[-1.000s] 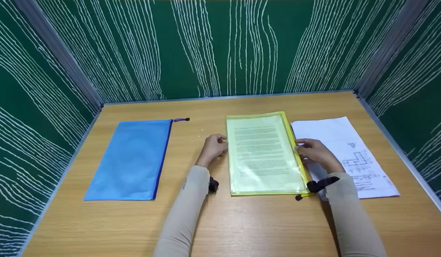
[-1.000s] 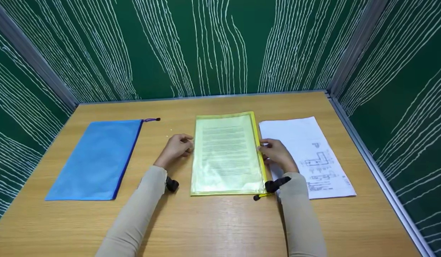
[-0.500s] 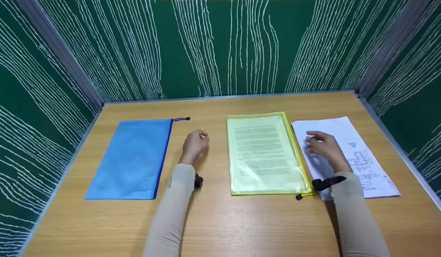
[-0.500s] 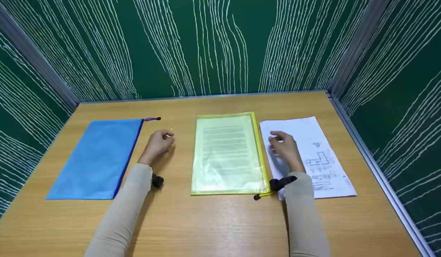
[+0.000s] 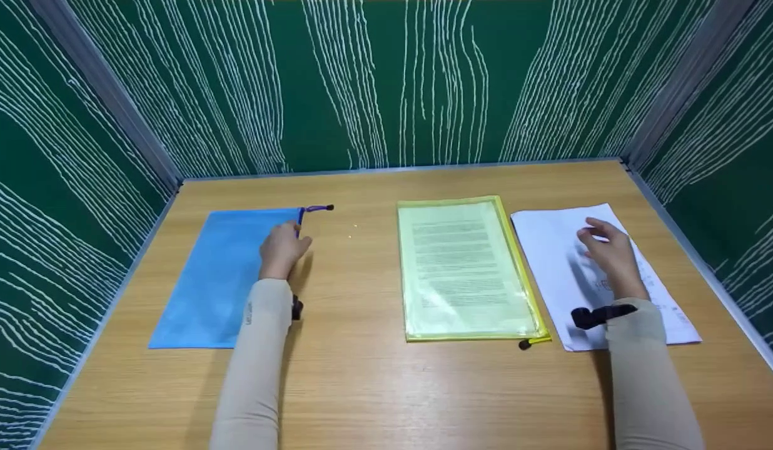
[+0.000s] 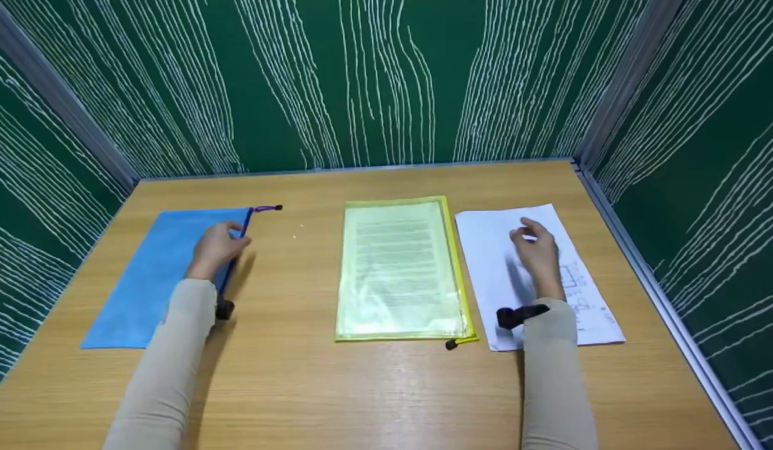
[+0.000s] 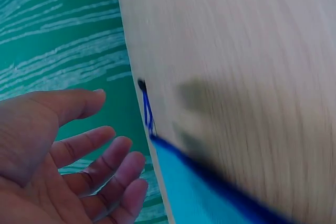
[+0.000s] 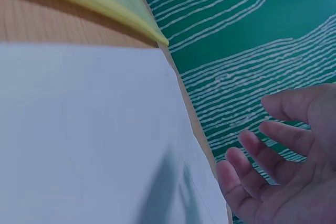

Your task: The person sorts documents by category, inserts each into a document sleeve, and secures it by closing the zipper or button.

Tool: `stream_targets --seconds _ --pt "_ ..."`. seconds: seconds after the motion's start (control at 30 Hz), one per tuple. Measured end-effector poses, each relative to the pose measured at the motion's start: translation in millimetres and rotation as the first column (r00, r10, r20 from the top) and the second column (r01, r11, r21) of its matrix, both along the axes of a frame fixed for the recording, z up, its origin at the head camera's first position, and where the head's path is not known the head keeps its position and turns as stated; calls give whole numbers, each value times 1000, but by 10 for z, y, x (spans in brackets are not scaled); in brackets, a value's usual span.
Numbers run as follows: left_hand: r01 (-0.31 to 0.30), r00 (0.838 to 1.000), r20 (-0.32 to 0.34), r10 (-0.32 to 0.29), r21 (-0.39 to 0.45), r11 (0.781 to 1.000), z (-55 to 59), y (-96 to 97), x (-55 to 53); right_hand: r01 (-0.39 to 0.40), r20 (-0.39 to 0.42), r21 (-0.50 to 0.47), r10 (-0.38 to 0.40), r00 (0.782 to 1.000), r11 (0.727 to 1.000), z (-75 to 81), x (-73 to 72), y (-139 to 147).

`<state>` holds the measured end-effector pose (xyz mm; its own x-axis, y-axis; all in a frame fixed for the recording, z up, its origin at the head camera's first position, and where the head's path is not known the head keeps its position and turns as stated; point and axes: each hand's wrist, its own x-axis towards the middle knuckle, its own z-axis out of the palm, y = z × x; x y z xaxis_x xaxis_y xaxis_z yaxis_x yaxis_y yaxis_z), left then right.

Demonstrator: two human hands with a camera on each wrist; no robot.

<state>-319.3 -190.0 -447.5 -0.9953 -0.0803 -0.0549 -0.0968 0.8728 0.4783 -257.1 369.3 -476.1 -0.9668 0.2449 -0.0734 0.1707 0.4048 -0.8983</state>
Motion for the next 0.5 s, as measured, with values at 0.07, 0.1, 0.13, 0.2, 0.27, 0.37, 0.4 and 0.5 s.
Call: stream_targets --seconds 0.07,0.1,0.13,0.2,0.27,0.37,0.4,0.5 --pt "-15 1000 18 15 -15 1000 9 -102 14 23 33 -3 -23 999 1000 12 12 61" --pt "-22 999 29 22 -19 1000 6 -148 22 32 60 1 -32 998 999 16 18 91" --pt "-27 999 37 28 -23 999 -1 -190 30 41 86 7 -41 995 999 15 20 121" --pt "-35 998 53 37 -32 999 -18 -262 47 55 141 15 -56 988 998 13 20 179" --pt "-35 996 77 37 -34 999 -40 -325 64 69 178 10 -69 982 998 9 20 226" --pt "-22 992 128 22 2 1000 -76 -405 93 91 207 13 -92 974 996 -2 18 280" --pt "-18 989 149 15 21 1000 -90 -428 103 98 208 17 -99 973 995 -8 19 291" --pt "-9 979 202 -5 71 997 -131 -479 128 112 212 31 -116 970 993 -25 29 319"
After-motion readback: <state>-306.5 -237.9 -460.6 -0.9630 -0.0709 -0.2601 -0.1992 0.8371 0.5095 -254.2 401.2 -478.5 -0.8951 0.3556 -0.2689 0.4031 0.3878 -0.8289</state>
